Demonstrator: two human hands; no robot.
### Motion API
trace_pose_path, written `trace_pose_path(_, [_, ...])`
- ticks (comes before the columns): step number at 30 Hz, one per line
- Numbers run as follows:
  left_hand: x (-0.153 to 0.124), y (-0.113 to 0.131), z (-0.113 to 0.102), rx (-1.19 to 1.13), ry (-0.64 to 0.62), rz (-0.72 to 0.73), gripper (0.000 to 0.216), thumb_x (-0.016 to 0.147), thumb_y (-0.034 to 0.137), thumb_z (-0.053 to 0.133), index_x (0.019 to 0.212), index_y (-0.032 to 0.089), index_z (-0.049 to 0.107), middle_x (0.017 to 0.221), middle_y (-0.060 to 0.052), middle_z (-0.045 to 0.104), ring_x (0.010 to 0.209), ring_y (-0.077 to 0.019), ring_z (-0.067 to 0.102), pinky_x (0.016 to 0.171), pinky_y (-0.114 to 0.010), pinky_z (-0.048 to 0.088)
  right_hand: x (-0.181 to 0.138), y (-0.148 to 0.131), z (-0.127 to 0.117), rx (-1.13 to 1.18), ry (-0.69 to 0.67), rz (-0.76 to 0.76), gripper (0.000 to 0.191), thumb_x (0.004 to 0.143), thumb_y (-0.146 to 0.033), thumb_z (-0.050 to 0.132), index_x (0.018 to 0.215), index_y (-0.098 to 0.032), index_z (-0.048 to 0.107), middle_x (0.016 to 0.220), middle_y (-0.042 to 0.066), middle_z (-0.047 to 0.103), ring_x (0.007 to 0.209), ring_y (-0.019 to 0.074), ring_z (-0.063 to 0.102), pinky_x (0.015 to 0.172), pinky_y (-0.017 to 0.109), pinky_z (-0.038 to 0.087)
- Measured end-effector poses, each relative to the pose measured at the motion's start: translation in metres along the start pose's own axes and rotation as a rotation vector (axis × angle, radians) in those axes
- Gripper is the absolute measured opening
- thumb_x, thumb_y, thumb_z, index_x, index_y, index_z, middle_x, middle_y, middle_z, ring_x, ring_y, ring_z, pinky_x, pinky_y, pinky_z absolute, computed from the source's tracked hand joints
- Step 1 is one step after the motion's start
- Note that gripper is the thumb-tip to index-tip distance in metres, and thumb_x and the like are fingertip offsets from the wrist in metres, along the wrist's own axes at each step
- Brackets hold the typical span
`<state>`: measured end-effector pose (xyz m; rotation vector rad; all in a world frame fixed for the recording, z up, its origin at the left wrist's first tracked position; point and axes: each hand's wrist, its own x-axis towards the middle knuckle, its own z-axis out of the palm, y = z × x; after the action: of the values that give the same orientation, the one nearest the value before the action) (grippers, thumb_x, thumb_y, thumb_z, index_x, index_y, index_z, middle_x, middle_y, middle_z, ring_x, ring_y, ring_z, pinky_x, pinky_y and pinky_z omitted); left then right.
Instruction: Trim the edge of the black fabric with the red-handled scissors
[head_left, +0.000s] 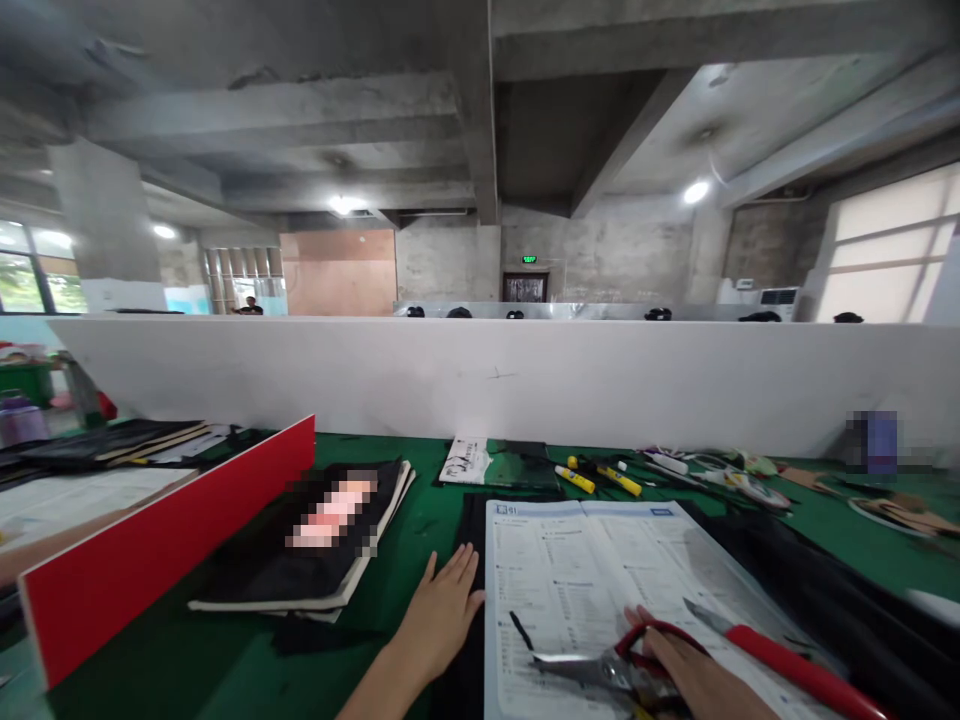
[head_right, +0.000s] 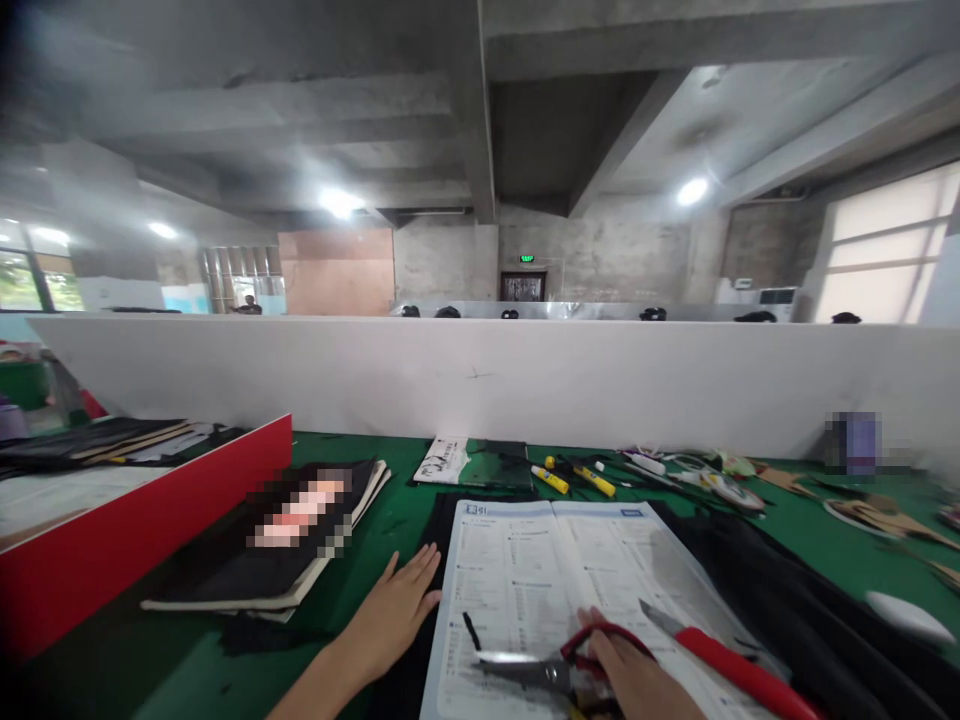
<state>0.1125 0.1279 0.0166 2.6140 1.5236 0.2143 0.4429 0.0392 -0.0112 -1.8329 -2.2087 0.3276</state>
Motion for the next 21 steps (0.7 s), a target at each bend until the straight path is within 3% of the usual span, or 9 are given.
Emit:
trace_pose_path(4, [0.0,0.003,-0.002,-0.025,0.016,0.073,0.049,0.1,0.034,0.027,0.147,0.017,0.032,0.154,-0.008,0.027,0.143,-0.0214,0.023,0.117,-0.051,0.015,-0.005,-0.005,-0.002,0.017,0.001,0.028,0.06,0.065,-0.02,0.055,0.124,-0.011,0.059,0.136,0.016,0.053,0.12,0.0294,0.055,0.1,0.039,0.043])
trace_pose_path(7, [-0.002,0.008,-0.003,-0.051,-0.01,0.188,0.046,0.101,0.038,0.03,0.145,0.029,0.034,0.155,0.0,0.027,0.143,-0.0153,0.024,0.118,-0.044,0.015,-0.007,-0.006,0.0,0.049,0.013,0.029,0.058,0.067,-0.022,0.054,0.124,-0.012,0.058,0.135,0.016,0.054,0.12,0.0278,0.055,0.099,0.037,0.044])
trace_pose_path(11, [-0.005,0.012,-0.004,-0.058,-0.062,0.244,0.045,0.096,0.046,0.044,0.139,0.035,0.043,0.15,-0.003,0.037,0.139,-0.0196,0.033,0.115,-0.05,0.02,-0.009,-0.002,-0.006,0.117,0.072,0.007,0.05,0.066,-0.021,0.053,0.115,-0.02,0.061,0.127,0.01,0.062,0.113,0.0238,0.06,0.094,0.032,0.048])
trace_pose_path(17, [-0.003,0.015,-0.008,-0.02,-0.045,0.264,0.042,0.095,0.035,0.05,0.136,0.028,0.049,0.147,-0.009,0.042,0.136,-0.0245,0.037,0.112,-0.055,0.023,-0.033,0.051,-0.056,0.193,0.257,0.088,0.045,0.078,-0.043,0.05,0.113,-0.018,0.059,0.119,0.013,0.066,0.106,0.0254,0.065,0.091,0.034,0.051])
trace_pose_path(21, [-0.019,0.03,-0.014,-0.01,-0.026,0.365,0.047,0.09,0.011,0.048,0.135,0.025,0.05,0.145,-0.008,0.044,0.135,-0.0236,0.04,0.112,-0.051,0.028,-0.072,0.082,-0.078,0.195,0.427,0.172,0.045,0.073,-0.054,0.06,0.107,-0.023,0.064,0.105,0.006,0.073,0.093,0.0236,0.07,0.076,0.025,0.057])
